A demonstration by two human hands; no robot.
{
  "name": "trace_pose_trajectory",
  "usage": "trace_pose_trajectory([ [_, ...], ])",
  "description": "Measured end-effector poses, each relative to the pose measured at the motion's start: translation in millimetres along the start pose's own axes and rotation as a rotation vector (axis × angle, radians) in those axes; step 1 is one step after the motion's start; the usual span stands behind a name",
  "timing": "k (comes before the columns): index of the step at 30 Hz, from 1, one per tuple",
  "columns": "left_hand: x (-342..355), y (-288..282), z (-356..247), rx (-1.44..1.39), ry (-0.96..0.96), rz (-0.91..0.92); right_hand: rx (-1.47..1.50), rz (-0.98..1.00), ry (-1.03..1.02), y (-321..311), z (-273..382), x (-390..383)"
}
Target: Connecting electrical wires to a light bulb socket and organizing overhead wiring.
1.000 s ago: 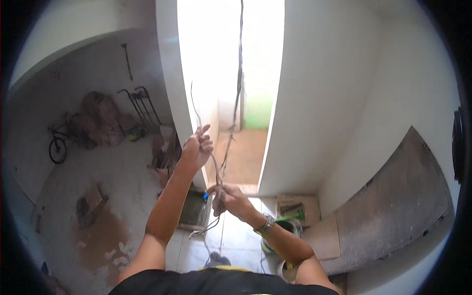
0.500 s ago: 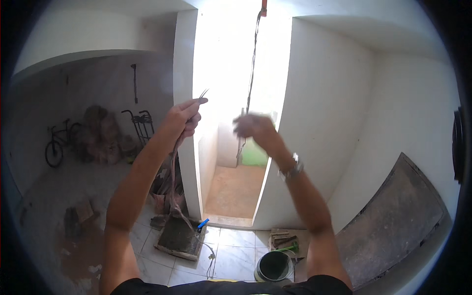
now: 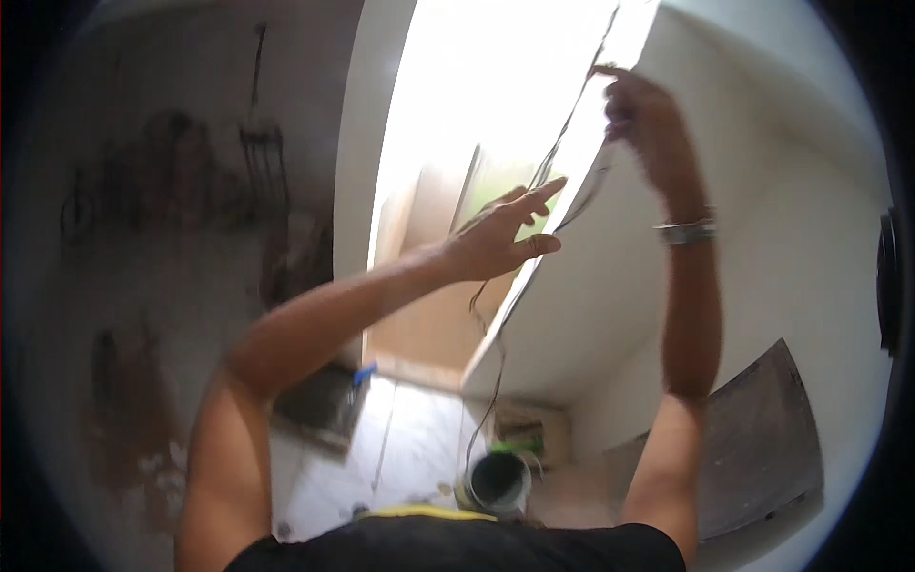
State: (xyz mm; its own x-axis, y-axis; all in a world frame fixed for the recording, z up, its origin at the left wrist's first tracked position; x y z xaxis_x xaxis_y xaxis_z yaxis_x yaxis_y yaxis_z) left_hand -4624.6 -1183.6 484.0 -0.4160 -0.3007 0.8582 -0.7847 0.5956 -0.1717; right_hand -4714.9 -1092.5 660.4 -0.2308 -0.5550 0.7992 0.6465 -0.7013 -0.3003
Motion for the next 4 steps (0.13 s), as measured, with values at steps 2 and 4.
trace_pose_trajectory([
  [2,-47,-4,63,0.218,0.025,0.141,-0.196,-0.003,-0.079,-22,-35,16],
  [4,-67,0,101,0.417,0.263,0.028,-0.862,0.097,-0.612,-100,-52,33],
])
Point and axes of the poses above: each hand's wrist, its own x-axis towards the middle knuckle, its own y-axis out of the palm, z = x × y, the point moved 8 cm from there along x, towards the middle knuckle, and after that the axes turned 15 degrees about -z, right-handed, at the moved point
